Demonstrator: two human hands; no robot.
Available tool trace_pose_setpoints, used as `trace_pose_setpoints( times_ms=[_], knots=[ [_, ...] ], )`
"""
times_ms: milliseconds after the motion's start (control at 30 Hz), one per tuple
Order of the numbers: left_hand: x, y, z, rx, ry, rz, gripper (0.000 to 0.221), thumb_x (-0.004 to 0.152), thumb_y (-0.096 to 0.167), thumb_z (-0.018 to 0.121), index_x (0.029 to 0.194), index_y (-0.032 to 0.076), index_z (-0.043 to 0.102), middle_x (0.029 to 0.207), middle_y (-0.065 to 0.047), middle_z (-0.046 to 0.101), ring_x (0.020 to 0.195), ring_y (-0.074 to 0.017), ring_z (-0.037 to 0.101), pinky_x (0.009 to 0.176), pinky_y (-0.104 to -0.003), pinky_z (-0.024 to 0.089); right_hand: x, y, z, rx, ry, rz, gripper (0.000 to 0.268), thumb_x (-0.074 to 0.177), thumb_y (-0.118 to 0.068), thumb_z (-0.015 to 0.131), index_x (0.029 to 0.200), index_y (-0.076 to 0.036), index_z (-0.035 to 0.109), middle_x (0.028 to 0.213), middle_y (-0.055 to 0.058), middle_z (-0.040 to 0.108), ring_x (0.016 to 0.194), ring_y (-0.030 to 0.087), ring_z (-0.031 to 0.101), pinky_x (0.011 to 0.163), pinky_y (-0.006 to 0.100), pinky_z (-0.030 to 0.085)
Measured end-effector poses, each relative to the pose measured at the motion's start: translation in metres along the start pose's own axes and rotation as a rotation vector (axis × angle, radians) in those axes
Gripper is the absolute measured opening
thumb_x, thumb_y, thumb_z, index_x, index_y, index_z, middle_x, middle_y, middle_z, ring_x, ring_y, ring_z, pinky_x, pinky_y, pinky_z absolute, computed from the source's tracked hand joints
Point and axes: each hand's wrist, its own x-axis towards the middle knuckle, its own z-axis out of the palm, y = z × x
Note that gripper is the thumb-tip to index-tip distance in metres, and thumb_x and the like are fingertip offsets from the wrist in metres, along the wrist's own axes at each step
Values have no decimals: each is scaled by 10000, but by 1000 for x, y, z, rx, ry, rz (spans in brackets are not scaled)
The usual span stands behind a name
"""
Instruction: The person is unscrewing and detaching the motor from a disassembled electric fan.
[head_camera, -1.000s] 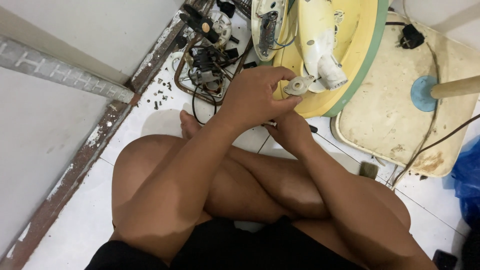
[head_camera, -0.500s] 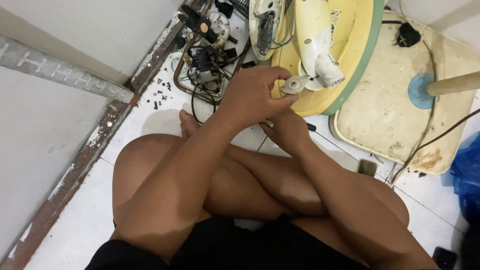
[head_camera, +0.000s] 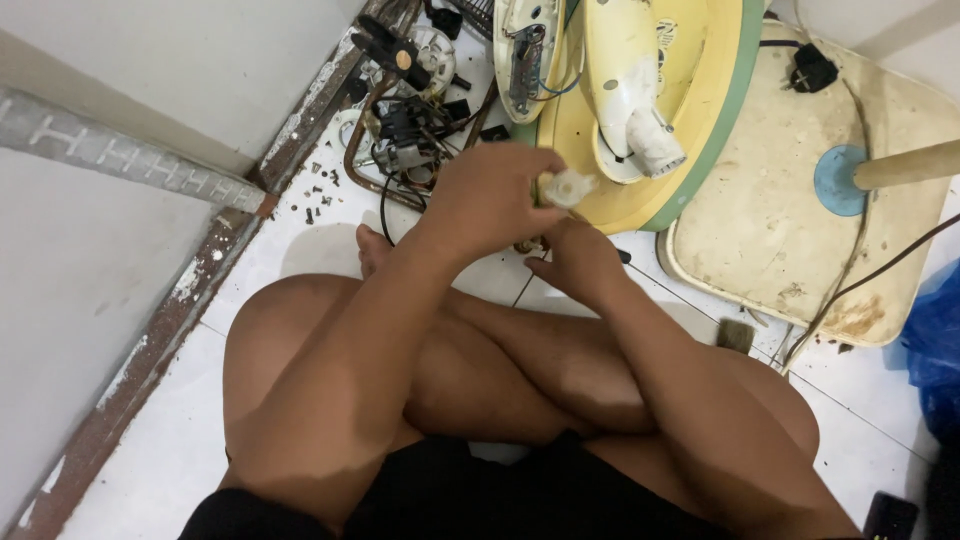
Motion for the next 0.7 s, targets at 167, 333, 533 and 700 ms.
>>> trace_pose_setpoints(
  times_ms=[167, 333, 533, 700],
  knots=[
    [-4, -29, 52, 190, -291, -44, 318, 744, 357, 822, 1006, 180, 791, 874, -94, 768, 928, -365, 751, 790, -494, 587, -13, 28, -36, 150, -77, 139, 404, 874, -342, 714, 1185, -88, 752, 1063, 171, 775, 1062, 421, 707, 882, 521, 567],
    [-17, -70, 139, 383, -502, -140, 255, 726, 316, 786, 859, 99, 807, 790, -89, 751, 777, -330, 749, 657, -465, 591, -24, 40, -50, 293, -77, 267, 448, 886, -332, 673, 1249, -72, 704, 1092, 188, 770, 1080, 429, 705, 888, 508, 557],
    [-13, -83, 141, 355, -537, -199, 179, 758, 225, 751, 799, 54, 781, 682, -82, 681, 653, -276, 692, 598, -386, 574, -13, 48, -41, 254, -82, 236, 473, 886, -337, 700, 1271, -64, 713, 1097, 179, 765, 1080, 421, 703, 873, 496, 565],
    [-17, -72, 136, 350, -477, -168, 128, 838, 99, 701, 851, -6, 774, 715, -126, 703, 682, -253, 697, 631, -358, 580, -15, 36, -48, 251, -146, 217, 508, 884, -316, 671, 1312, -44, 696, 1101, 196, 772, 1090, 420, 707, 914, 509, 557]
  ],
)
